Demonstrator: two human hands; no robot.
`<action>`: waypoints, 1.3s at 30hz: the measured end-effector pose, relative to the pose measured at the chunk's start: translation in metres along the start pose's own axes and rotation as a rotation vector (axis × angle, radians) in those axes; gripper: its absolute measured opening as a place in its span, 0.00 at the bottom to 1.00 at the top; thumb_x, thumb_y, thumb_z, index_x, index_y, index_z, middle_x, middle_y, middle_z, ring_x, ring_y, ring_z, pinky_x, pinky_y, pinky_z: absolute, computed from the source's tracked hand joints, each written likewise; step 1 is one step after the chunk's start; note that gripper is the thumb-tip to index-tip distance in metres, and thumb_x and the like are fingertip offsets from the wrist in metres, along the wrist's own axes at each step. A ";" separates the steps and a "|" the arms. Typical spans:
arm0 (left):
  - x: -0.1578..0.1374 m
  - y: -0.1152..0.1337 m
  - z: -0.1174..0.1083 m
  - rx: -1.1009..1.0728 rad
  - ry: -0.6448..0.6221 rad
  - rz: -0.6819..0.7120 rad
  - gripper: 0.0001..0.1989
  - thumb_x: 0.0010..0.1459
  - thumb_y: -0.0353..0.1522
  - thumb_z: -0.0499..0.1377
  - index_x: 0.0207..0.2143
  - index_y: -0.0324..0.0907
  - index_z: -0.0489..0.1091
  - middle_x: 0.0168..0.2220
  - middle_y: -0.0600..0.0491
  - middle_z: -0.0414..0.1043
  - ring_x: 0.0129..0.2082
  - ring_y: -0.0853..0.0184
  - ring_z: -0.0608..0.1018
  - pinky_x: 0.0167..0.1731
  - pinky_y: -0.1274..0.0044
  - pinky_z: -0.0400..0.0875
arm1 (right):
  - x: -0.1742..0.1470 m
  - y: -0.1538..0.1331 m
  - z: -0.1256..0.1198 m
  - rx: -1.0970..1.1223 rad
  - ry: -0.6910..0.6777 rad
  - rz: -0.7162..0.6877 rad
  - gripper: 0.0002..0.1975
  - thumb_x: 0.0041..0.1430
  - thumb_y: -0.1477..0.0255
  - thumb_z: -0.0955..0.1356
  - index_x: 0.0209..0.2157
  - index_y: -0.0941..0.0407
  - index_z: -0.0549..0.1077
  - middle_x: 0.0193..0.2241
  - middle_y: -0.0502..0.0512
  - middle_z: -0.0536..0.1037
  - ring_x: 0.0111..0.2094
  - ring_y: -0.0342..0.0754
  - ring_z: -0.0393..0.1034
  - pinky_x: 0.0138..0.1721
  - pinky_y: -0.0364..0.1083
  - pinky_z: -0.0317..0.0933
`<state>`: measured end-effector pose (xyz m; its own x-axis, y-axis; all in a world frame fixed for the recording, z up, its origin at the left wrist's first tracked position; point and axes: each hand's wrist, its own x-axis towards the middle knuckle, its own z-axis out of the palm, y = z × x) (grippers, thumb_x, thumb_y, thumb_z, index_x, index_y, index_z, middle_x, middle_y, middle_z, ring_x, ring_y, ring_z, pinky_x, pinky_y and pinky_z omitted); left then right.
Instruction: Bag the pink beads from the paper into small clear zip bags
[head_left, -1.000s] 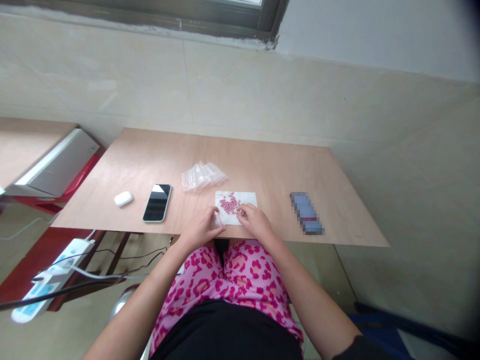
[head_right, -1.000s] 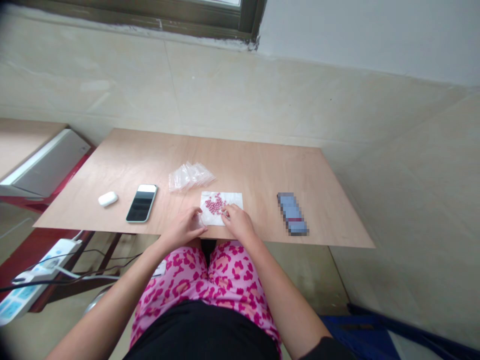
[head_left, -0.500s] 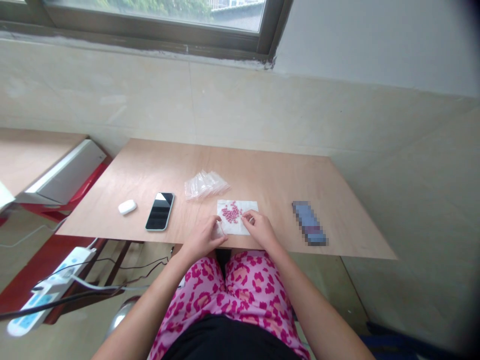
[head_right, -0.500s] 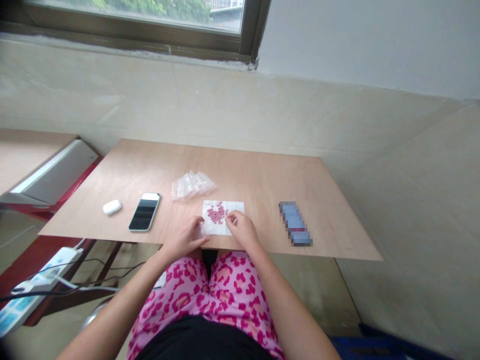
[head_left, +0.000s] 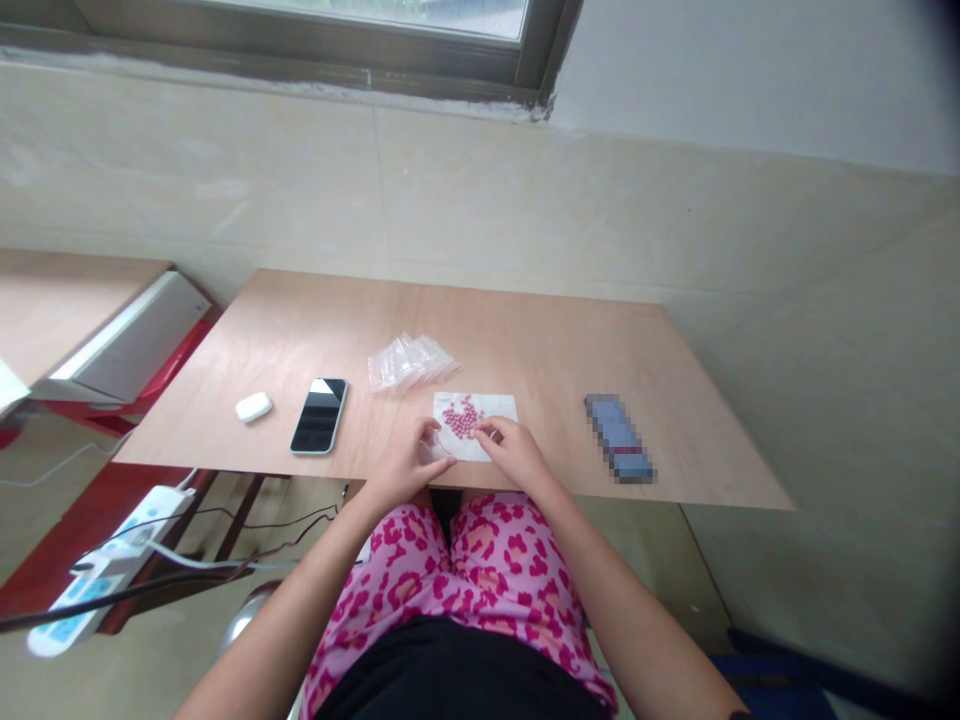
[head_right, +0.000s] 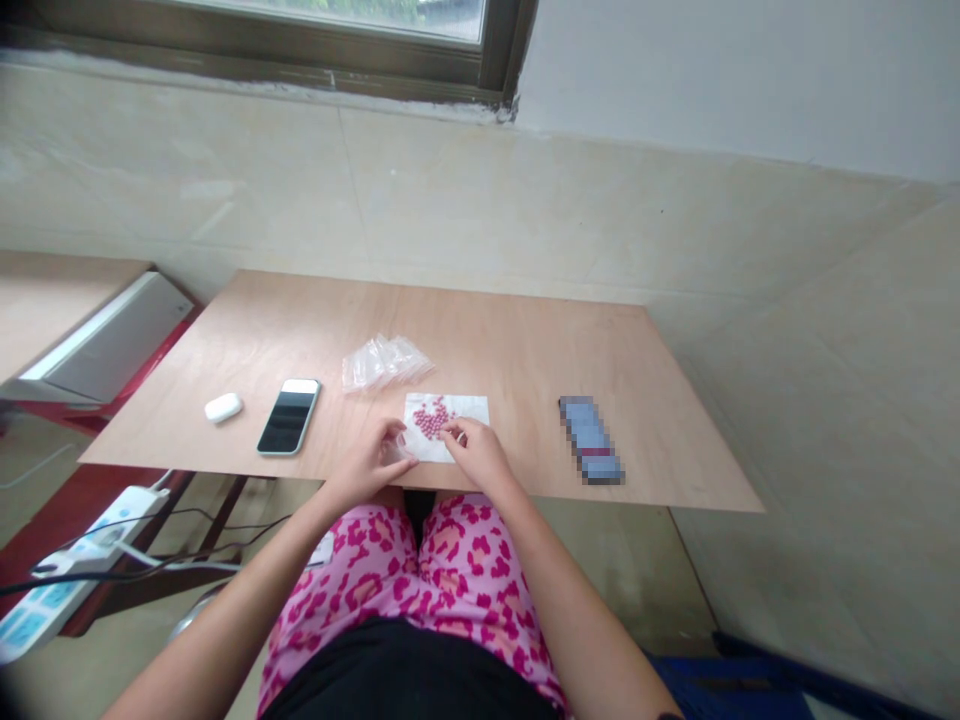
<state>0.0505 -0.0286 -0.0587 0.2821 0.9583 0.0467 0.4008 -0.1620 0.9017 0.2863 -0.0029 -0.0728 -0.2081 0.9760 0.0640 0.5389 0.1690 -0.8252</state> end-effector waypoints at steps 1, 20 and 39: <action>0.002 0.001 0.000 -0.086 0.016 -0.026 0.22 0.58 0.40 0.67 0.51 0.44 0.67 0.43 0.49 0.72 0.43 0.59 0.76 0.46 0.67 0.70 | 0.000 0.003 0.001 -0.057 0.006 -0.005 0.07 0.64 0.70 0.68 0.39 0.55 0.80 0.38 0.55 0.82 0.32 0.47 0.73 0.36 0.44 0.65; 0.009 0.013 -0.015 -0.815 0.056 -0.255 0.17 0.65 0.47 0.58 0.45 0.43 0.71 0.40 0.49 0.75 0.43 0.61 0.78 0.45 0.69 0.73 | 0.002 0.012 0.010 -0.213 0.020 -0.019 0.05 0.62 0.74 0.68 0.35 0.55 0.77 0.35 0.54 0.80 0.36 0.48 0.73 0.40 0.45 0.63; 0.001 -0.005 0.002 0.199 0.007 0.097 0.24 0.58 0.38 0.67 0.54 0.44 0.66 0.49 0.45 0.74 0.50 0.54 0.76 0.51 0.62 0.71 | -0.001 -0.008 0.010 0.076 0.059 0.054 0.11 0.65 0.65 0.67 0.35 0.55 0.80 0.31 0.53 0.81 0.31 0.48 0.73 0.35 0.44 0.64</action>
<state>0.0507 -0.0276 -0.0641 0.3224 0.9373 0.1326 0.5367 -0.2964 0.7900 0.2741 -0.0063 -0.0715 -0.1313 0.9901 0.0492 0.4842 0.1074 -0.8684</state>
